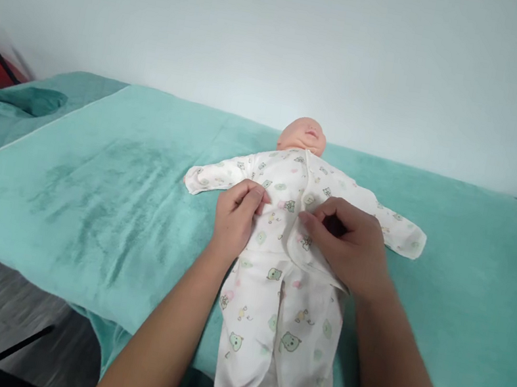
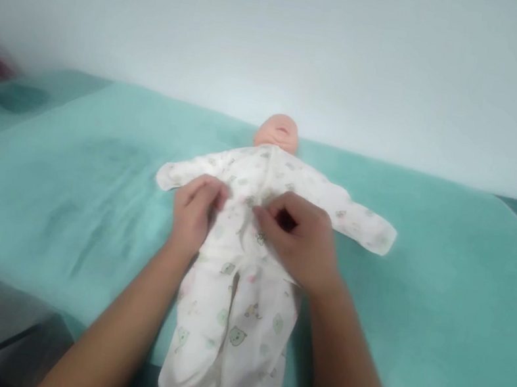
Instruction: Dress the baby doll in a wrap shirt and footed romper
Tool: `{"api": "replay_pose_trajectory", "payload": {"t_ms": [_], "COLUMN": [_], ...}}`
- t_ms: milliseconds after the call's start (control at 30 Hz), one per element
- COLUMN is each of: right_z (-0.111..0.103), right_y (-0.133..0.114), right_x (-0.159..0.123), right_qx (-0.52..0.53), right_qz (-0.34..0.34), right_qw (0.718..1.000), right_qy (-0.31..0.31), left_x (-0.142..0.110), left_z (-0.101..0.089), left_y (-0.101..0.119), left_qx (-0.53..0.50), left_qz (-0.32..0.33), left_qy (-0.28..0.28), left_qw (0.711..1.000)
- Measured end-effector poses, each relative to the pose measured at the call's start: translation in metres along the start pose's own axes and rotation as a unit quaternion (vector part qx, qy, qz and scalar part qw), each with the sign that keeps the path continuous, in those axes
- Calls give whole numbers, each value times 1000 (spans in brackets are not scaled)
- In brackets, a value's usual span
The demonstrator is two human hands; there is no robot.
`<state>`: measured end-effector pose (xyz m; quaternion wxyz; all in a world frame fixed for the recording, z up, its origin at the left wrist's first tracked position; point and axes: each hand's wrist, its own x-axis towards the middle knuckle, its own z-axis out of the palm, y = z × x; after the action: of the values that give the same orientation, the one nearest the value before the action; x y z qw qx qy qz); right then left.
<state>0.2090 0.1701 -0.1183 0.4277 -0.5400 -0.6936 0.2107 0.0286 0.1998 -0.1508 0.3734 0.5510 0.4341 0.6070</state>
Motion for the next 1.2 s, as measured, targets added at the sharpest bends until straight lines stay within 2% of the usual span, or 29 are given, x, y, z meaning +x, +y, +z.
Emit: {"api": "replay_pose_trajectory", "payload": {"t_ms": [100, 167, 200, 233, 300, 333, 367, 433, 500, 567, 667, 767, 833, 900, 967, 1067, 1133, 1200], "right_z": [-4, -8, -9, -10, -11, -11, -12, -16, -25, -37, -52, -54, -48, -39, -29, -19, -16, -15], "right_y": [0, 7, 13, 22, 46, 59, 73, 98, 118, 132, 145, 145, 136, 121, 102, 77, 67, 61], "right_x": [-1, 0, 1, 2, 7, 10, 13, 15, 13, 7, -1, -3, -8, -19, -38, -75, -96, -110], "right_qx": [-7, 34, 63, 87, 86, 46, -19, -174, -278, -334, -367, -375, -364, -305, -208, -102, -75, -73], "right_qz": [0, 11, 18, 25, 42, 54, 67, 80, 98, 124, 176, 187, 127, 40, -20, -24, -5, 4], "right_qw": [999, 997, 997, 996, 987, 979, 970, 959, 948, 933, 913, 906, 913, 934, 965, 994, 997, 997], "right_qy": [-44, -66, -48, -6, 129, 194, 232, 208, 123, 57, 24, 63, 134, 184, 158, 36, -6, -10], "left_x": [-1, -2, -1, 0, 5, 8, 12, 21, 27, 31, 35, 37, 37, 32, 21, -9, -36, -63], "left_z": [-2, -10, -17, -27, -51, -66, -80, -105, -122, -130, -132, -132, -134, -135, -133, -120, -105, -88], "left_y": [-5, -11, -14, -17, -24, -27, -30, -34, -36, -36, -36, -39, -40, -40, -37, -27, -19, -12], "left_qx": [25, 108, 175, 255, 414, 478, 526, 577, 590, 597, 607, 607, 596, 568, 520, 411, 326, 261], "left_qz": [-43, -38, -14, 17, 71, 81, 75, 47, 32, 31, 6, -30, -26, 11, 71, 106, 91, 92], "left_qy": [-1, 5, 11, 19, 30, 32, 30, 6, -26, -30, 18, 38, 49, 70, 92, 74, 9, -85], "left_qw": [999, 993, 984, 967, 907, 874, 847, 816, 806, 801, 794, 793, 801, 820, 846, 902, 941, 957]}}
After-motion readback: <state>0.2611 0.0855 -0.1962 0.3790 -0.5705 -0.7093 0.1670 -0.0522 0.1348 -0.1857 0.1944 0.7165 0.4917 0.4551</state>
